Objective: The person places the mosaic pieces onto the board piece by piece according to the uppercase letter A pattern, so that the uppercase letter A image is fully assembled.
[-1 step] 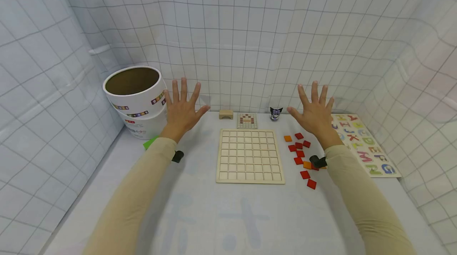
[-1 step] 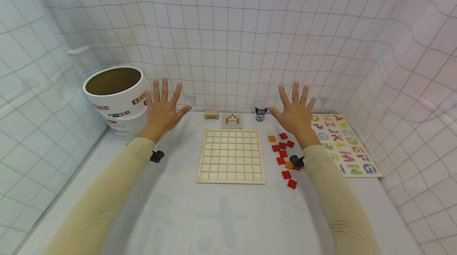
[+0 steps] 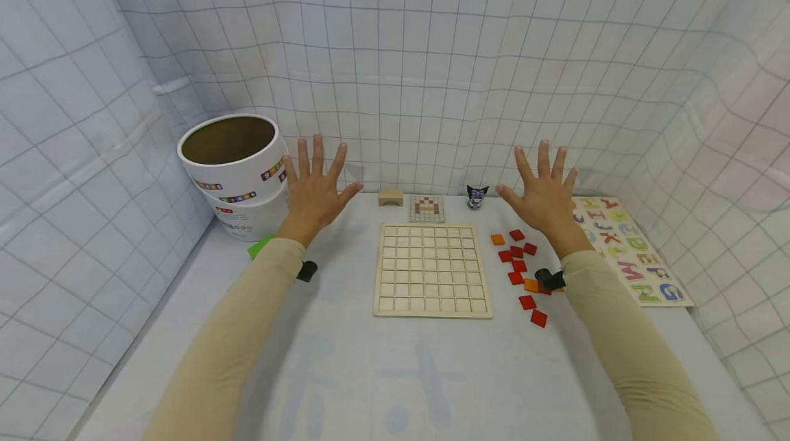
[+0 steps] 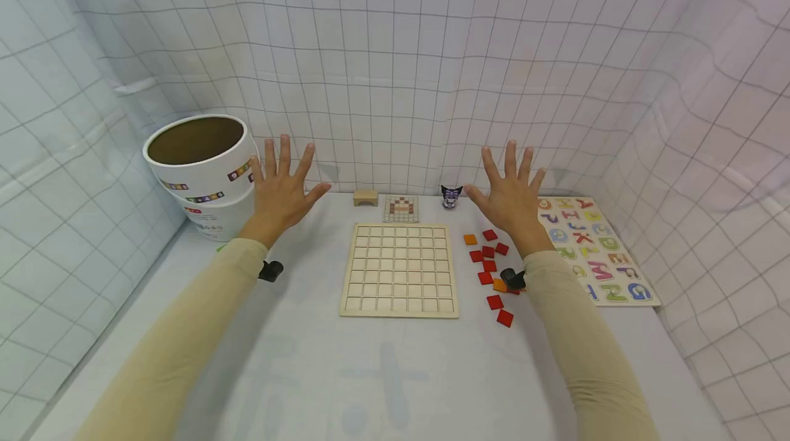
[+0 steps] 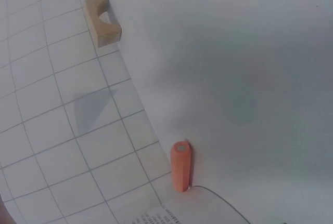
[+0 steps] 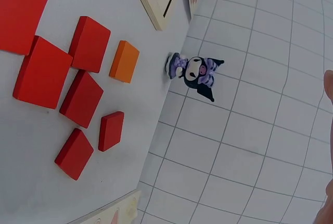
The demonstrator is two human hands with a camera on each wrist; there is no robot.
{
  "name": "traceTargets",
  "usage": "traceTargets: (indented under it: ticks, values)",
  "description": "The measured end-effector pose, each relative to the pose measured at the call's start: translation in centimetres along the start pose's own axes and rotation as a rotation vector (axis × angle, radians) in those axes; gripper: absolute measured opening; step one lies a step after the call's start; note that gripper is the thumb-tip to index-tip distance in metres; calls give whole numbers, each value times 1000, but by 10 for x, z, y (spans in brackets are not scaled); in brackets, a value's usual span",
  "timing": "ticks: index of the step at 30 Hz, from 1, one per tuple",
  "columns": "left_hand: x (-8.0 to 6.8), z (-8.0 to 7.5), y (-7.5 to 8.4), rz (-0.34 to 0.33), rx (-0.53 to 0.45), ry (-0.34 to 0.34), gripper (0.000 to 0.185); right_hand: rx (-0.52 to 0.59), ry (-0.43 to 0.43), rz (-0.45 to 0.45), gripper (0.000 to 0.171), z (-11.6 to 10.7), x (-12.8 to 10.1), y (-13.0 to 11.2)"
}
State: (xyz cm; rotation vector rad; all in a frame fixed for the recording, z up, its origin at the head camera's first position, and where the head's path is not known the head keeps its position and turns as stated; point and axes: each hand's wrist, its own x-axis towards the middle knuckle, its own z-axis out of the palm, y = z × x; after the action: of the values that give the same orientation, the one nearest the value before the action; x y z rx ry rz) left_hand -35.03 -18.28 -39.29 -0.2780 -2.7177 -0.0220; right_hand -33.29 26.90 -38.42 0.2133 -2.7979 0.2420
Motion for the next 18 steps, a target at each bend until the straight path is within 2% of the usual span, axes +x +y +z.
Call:
traceTargets:
  ticks: [7,10,12,14,18]
  values:
    - [-2,3,0,10,16,8,89,-18,-7,-4,89,2,-1,1]
    - [-6,4,0,33,28,-3,87,42,-26,5,88,5,-5,5]
    - [-11,5,0,61,25,-40,83,130,-58,32,84,7,-9,11]
    - [-19,3,2,95,8,-95,78,263,-102,77,78,11,-14,19]
    - [-45,0,16,166,-82,-229,71,563,-299,230,64,25,-22,37]
